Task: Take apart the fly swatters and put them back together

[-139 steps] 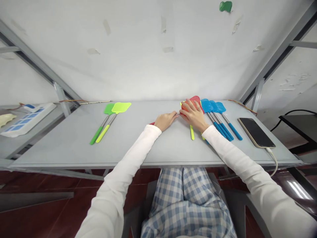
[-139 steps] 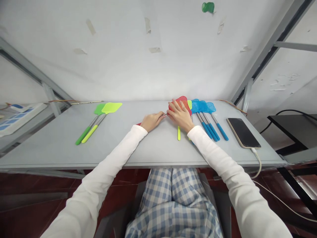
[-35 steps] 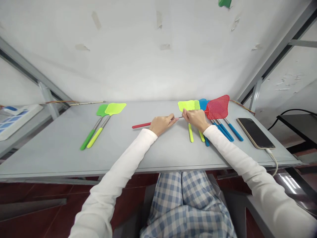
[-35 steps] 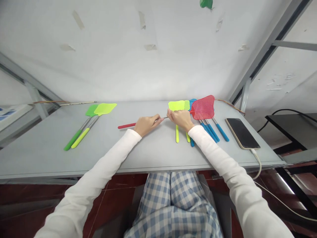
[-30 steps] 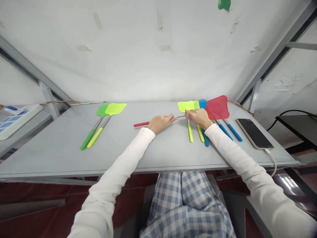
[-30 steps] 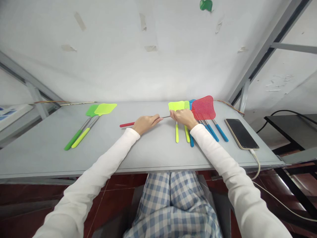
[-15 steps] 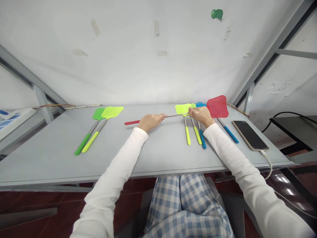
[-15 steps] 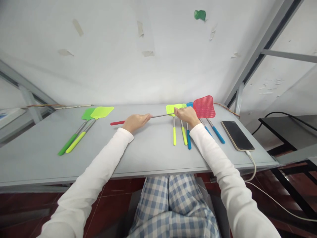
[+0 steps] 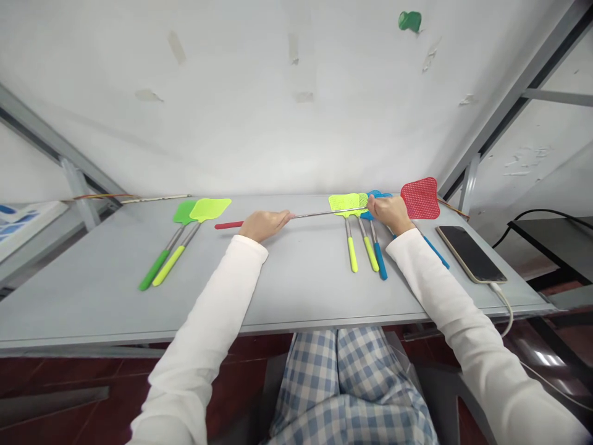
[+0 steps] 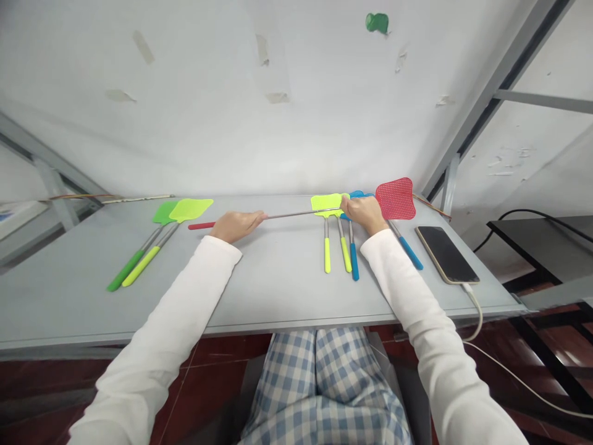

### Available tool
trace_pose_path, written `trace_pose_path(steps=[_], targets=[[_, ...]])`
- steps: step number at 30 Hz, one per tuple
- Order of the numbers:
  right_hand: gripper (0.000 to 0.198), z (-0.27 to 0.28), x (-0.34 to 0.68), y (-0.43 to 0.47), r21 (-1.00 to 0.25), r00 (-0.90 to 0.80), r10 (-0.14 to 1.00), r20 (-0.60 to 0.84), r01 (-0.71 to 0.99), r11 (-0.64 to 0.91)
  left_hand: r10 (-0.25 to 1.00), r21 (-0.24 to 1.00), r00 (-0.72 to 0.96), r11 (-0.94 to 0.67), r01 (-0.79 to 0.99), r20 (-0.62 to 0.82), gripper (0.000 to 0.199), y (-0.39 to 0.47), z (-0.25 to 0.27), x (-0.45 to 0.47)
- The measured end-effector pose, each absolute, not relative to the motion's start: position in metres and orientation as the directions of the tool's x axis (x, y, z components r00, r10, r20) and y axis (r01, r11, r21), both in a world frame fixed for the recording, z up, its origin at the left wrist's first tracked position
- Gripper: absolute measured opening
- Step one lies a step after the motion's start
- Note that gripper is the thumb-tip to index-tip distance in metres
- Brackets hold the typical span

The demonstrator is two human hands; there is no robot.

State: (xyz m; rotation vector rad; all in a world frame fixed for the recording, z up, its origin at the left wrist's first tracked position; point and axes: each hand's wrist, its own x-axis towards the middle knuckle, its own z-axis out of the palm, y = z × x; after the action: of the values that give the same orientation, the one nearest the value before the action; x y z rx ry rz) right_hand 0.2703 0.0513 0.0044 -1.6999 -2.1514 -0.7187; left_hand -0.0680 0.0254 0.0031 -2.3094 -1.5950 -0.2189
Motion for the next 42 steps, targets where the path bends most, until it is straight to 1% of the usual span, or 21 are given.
trace_pose_path(steps=[2,3,5,7,10,13,14,16,19,21,23,25,27,29,32,33,35,37,38,39,42], targets=[[0.053,0.003,0.270,0.052,0.178,-0.239,0.818,0.523,0.969,0.170,0.892,-0.175,0.354,-0.315,0.933,0.281,0.043,0.024,0.004,-0.068],[0.052,0.003,0.270,0.052,0.165,-0.230,0.826,0.515,0.972,0.168,0.897,-0.154,0.353,-0.322,0.934,0.266,0.044,0.024,0.004,-0.068],[0.051,0.003,0.269,0.051,0.136,-0.205,0.843,0.498,0.978,0.157,0.903,-0.075,0.355,-0.347,0.935,0.241,0.045,0.023,0.005,-0.069],[0.052,0.003,0.270,0.051,0.114,-0.174,0.853,0.492,0.984,0.135,0.917,0.012,0.323,-0.335,0.942,0.235,0.046,0.023,0.006,-0.072],[0.054,0.003,0.276,0.050,0.078,-0.107,0.853,0.511,0.994,0.078,0.949,0.064,0.192,-0.214,0.975,0.250,0.048,0.025,0.004,-0.081],[0.051,0.002,0.282,0.050,0.040,-0.104,0.837,0.537,0.994,0.098,0.964,0.068,0.081,-0.101,0.993,0.253,0.052,0.028,0.001,-0.089],[0.049,0.002,0.284,0.050,0.026,-0.118,0.815,0.567,0.992,0.125,0.964,0.076,0.050,-0.073,0.994,0.262,0.054,0.029,0.000,-0.090],[0.045,0.004,0.286,0.050,-0.010,-0.128,0.728,0.674,0.983,0.182,0.957,0.103,-0.005,-0.026,0.994,0.289,0.056,0.029,-0.002,-0.091],[0.042,0.009,0.287,0.047,-0.083,-0.066,0.547,0.835,0.966,0.244,0.938,0.128,-0.057,0.013,0.992,0.342,0.056,0.029,-0.003,-0.089],[0.040,0.013,0.286,0.044,-0.119,-0.028,0.469,0.883,0.952,0.283,0.929,0.133,-0.065,0.017,0.991,0.365,0.056,0.029,-0.004,-0.088],[0.038,0.014,0.286,0.040,-0.128,-0.031,0.435,0.900,0.934,0.333,0.922,0.139,-0.071,0.018,0.990,0.381,0.057,0.029,-0.005,-0.089],[0.037,0.016,0.287,0.038,-0.136,-0.049,0.441,0.896,0.915,0.379,0.918,0.141,-0.084,0.031,0.990,0.388,0.057,0.030,-0.007,-0.093],[0.037,0.016,0.292,0.038,-0.180,-0.018,0.456,0.890,0.905,0.386,0.913,0.130,-0.106,0.059,0.990,0.395,0.055,0.031,-0.008,-0.099],[0.037,0.016,0.299,0.041,-0.247,0.084,0.428,0.900,0.907,0.342,0.907,0.116,-0.122,0.082,0.990,0.403,0.054,0.032,-0.009,-0.104],[0.040,0.012,0.313,0.048,-0.377,0.286,0.360,0.888,0.901,0.216,0.903,0.111,-0.117,0.078,0.991,0.414,0.054,0.032,-0.010,-0.107],[0.041,0.009,0.317,0.051,-0.440,0.356,0.375,0.856,0.882,0.166,0.901,0.112,-0.115,0.075,0.991,0.418,0.055,0.032,-0.011,-0.107],[0.042,0.003,0.324,0.058,-0.583,0.485,0.479,0.731,0.810,0.070,0.898,0.109,-0.115,0.075,0.991,0.425,0.055,0.032,-0.012,-0.107],[0.054,-0.002,0.330,0.063,-0.686,0.568,0.585,0.579,0.727,-0.026,0.898,0.107,-0.115,0.077,0.991,0.425,0.054,0.032,-0.013,-0.108],[0.060,-0.004,0.332,0.065,-0.713,0.601,0.598,0.530,0.698,-0.069,0.899,0.105,-0.115,0.078,0.991,0.423,0.053,0.032,-0.013,-0.108],[0.064,-0.004,0.334,0.067,-0.725,0.635,0.579,0.511,0.680,-0.105,0.901,0.104,-0.115,0.078,0.991,0.419,0.052,0.032,-0.012,-0.107],[0.065,-0.002,0.333,0.069,-0.739,0.728,0.415,0.546,0.652,-0.170,0.907,0.107,-0.133,0.098,0.989,0.399,0.054,0.030,-0.010,-0.097]])
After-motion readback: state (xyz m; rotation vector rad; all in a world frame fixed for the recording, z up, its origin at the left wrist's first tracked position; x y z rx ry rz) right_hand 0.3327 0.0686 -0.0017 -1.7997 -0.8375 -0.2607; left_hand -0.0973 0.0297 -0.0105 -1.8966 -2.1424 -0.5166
